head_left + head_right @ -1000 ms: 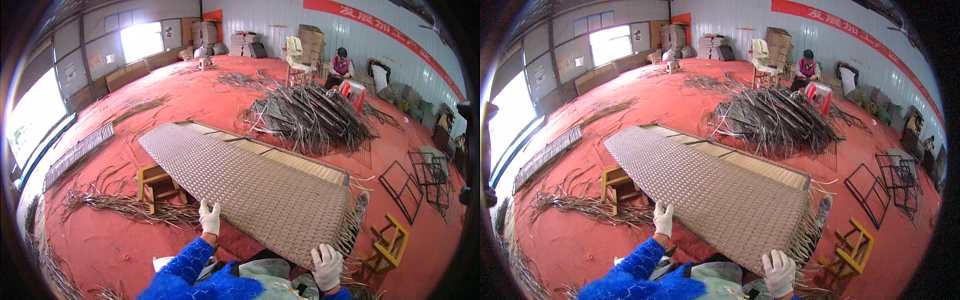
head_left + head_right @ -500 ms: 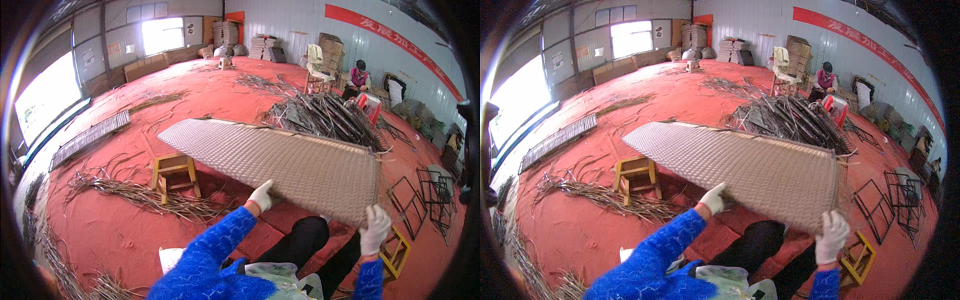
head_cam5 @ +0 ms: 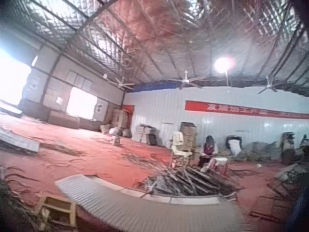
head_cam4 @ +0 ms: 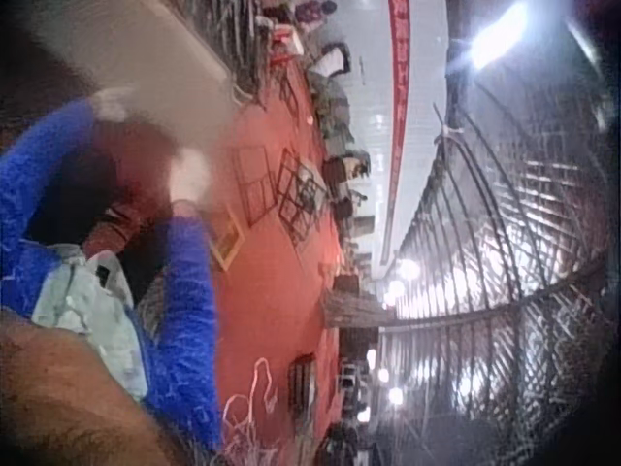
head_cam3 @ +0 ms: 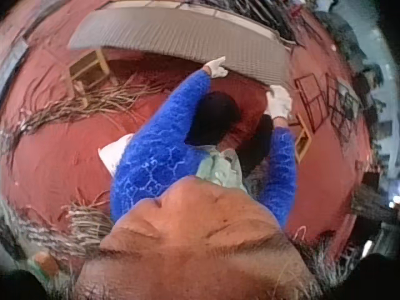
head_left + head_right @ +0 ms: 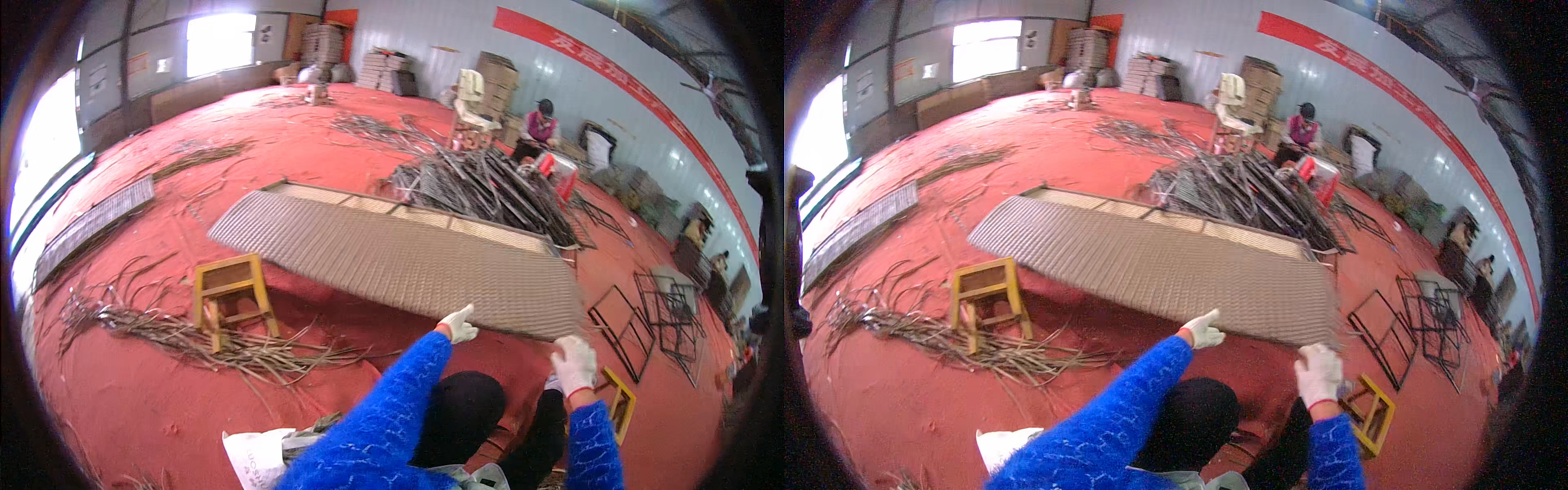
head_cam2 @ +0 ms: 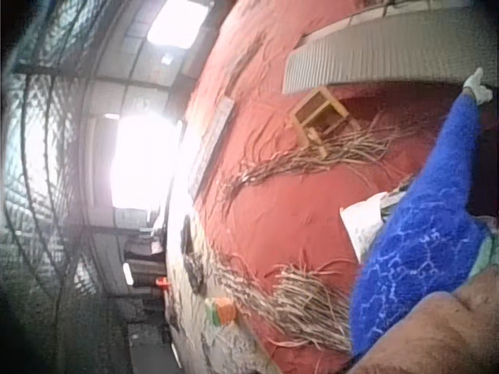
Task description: The person weaves thin bamboo strips into a large mat by hand, interlacing them through a pre-existing grid. They periodically lift and reposition the mat to continue weaving along the edge, then set it aside and adjust their clothing.
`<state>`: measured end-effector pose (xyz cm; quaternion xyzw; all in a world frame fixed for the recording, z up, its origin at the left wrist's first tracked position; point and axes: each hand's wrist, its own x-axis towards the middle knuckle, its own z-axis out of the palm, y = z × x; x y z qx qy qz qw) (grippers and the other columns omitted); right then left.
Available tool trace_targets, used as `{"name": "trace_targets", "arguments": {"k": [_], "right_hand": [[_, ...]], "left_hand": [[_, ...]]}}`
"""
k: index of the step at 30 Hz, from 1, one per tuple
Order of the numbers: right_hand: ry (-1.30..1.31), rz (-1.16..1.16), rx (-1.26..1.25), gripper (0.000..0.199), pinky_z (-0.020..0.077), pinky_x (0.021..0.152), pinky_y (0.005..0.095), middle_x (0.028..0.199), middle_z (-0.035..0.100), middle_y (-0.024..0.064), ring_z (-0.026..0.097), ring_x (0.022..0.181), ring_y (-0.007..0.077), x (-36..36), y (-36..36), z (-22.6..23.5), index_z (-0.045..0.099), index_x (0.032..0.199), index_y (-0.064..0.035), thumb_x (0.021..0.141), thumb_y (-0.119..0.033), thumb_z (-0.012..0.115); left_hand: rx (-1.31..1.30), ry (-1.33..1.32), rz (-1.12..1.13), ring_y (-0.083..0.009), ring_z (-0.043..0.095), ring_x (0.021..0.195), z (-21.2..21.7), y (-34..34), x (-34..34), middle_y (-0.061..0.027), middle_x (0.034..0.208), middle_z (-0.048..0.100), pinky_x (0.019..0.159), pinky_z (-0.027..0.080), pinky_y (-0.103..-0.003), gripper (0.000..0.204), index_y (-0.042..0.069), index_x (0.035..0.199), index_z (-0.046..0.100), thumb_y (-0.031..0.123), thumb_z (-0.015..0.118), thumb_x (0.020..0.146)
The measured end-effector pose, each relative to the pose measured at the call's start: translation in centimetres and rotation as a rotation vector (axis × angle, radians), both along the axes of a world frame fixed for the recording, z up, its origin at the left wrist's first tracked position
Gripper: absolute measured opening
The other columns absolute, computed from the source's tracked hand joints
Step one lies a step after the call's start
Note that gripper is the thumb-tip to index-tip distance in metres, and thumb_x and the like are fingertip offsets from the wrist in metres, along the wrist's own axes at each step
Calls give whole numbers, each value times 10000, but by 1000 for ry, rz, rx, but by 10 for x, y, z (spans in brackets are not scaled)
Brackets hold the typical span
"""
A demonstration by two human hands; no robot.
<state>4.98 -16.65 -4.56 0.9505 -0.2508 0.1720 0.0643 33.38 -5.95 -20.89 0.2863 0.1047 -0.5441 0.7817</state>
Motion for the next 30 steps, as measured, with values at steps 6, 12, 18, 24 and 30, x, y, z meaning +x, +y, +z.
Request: {"name": "trace_targets", "arguments": {"k": [6,12,18,24,30], "right_hand": [[303,-89,413,271,485,898,414,1055,682,130,629,1017,322,-57,17,-29,715,1018,-136,817,-296,631],[249,-75,479,315,488,915,406,1064,685,152,635,1030,324,-112,-28,-27,717,1029,-95,846,-311,578],[322,86,295,315,497,889,406,1043,687,152,642,1000,324,-94,-47,13,715,1023,-93,849,-307,562],[467,246,356,339,498,898,408,1076,689,119,637,1027,306,-12,0,40,714,1053,-139,864,-357,537],[689,317,275,351,491,923,419,1136,677,96,621,1073,313,43,62,64,697,1113,-186,870,-369,522]], "left_hand": [[22,-70,-243,-251,396,1355,-101,22,-5,-97,1472,430,1110,333,-417,506,135,1417,419,396,449,984],[-161,-462,-304,-245,469,1304,-260,172,-32,-114,1453,460,1063,386,-438,428,154,1374,473,360,398,1006],[443,-181,-129,-324,410,1328,-294,287,-41,-138,1484,398,1042,352,-471,473,201,1391,432,395,390,962],[1225,-1202,-203,-334,632,1055,-204,352,-60,-171,1150,651,890,495,-441,362,157,1136,670,343,538,855],[1541,-1438,-422,-339,678,948,-120,402,-102,-147,1018,706,843,525,-456,334,151,1014,732,376,565,833]]}}
